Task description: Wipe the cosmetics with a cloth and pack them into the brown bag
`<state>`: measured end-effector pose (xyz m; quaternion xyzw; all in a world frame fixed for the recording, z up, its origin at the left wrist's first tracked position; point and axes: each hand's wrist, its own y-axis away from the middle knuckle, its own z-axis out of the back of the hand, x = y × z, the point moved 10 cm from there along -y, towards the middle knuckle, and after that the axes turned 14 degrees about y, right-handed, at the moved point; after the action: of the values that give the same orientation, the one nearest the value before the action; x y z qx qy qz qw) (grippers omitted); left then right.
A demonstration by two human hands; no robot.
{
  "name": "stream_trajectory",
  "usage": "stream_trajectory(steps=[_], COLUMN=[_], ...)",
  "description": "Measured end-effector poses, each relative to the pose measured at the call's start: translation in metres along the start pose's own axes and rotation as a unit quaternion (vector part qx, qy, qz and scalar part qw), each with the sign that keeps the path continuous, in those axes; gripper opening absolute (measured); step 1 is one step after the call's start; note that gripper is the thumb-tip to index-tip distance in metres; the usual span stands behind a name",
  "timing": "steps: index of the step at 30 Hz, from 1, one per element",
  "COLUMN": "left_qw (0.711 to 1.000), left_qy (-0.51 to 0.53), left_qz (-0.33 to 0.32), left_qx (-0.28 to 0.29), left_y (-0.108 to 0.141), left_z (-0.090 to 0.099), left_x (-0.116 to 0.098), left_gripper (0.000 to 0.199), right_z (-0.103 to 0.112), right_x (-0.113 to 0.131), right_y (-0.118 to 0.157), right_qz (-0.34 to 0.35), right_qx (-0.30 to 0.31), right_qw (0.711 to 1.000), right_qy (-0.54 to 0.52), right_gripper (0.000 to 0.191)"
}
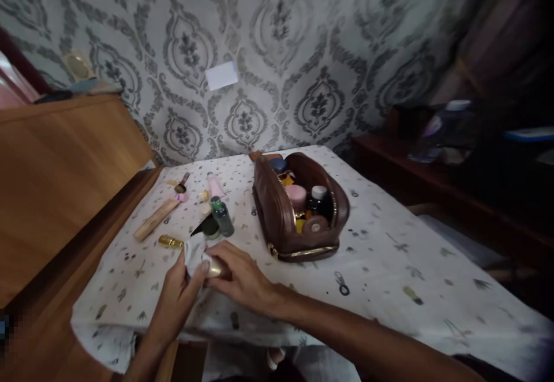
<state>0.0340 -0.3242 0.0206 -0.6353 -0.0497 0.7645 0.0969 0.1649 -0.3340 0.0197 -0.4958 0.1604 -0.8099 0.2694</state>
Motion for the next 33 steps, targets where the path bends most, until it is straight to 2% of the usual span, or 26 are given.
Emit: stream_trajectory(steps=[3,6,8,10,12,15,18,20,22,25,27,29,33], left_qw=[0.999,0.998,0.990,0.977,0.967,0.964,0.969,0.978,0.987,0.987,0.983,0.982,0.988], left_qy=[0.009,0.045,0.084,0.125,0.161,0.199,0.204,0.175,0.119,0.006,-0.049,-0.067,-0.058], left_qz=[0.027,0.053,0.102,0.152,0.177,0.170,0.133,0.083,0.003,-0.117,-0.145,-0.144,-0.108], left_qx=[0.024,-0.010,-0.053,-0.086,-0.084,-0.035,0.036,0.081,0.107,0.109,0.105,0.100,0.090], left_y=[-0.004,-0.010,-0.012,-0.013,-0.014,-0.019,-0.032,-0.045,-0.059,-0.070,-0.072,-0.072,-0.068], left_z=[-0.014,-0.018,-0.019,-0.028,-0.049,-0.094,-0.133,-0.149,-0.154,-0.155,-0.155,-0.154,-0.150], left_x=[-0.002,-0.005,0.001,0.005,0.000,-0.017,-0.038,-0.052,-0.069,-0.089,-0.089,-0.082,-0.060], left_gripper=[0.035,0.042,0.051,0.059,0.062,0.063,0.063,0.060,0.052,0.038,0.037,0.038,0.037], right_z=[0.016,0.045,0.074,0.103,0.130,0.173,0.220,0.251,0.282,0.318,0.329,0.330,0.312], right_x=[0.017,0.019,0.014,0.005,0.000,0.002,0.008,0.011,0.012,0.008,0.001,-0.011,-0.036], right_y=[0.006,0.018,0.028,0.039,0.050,0.064,0.075,0.078,0.079,0.069,0.050,0.025,-0.026], right_qz=[0.030,0.000,-0.049,-0.106,-0.147,-0.163,-0.169,-0.168,-0.164,-0.148,-0.134,-0.133,-0.142], right_qx=[0.026,0.039,0.014,-0.024,-0.069,-0.155,-0.230,-0.268,-0.306,-0.351,-0.347,-0.316,-0.232], right_qw=[0.998,0.993,0.992,0.991,0.986,0.974,0.958,0.948,0.936,0.920,0.922,0.931,0.948], right_qy=[0.057,0.107,0.115,0.081,0.020,-0.033,0.000,0.035,0.061,0.088,0.106,0.127,0.164], right_gripper=[0.037,0.050,0.043,0.025,0.014,0.016,0.027,0.030,0.031,0.027,0.024,0.023,0.021])
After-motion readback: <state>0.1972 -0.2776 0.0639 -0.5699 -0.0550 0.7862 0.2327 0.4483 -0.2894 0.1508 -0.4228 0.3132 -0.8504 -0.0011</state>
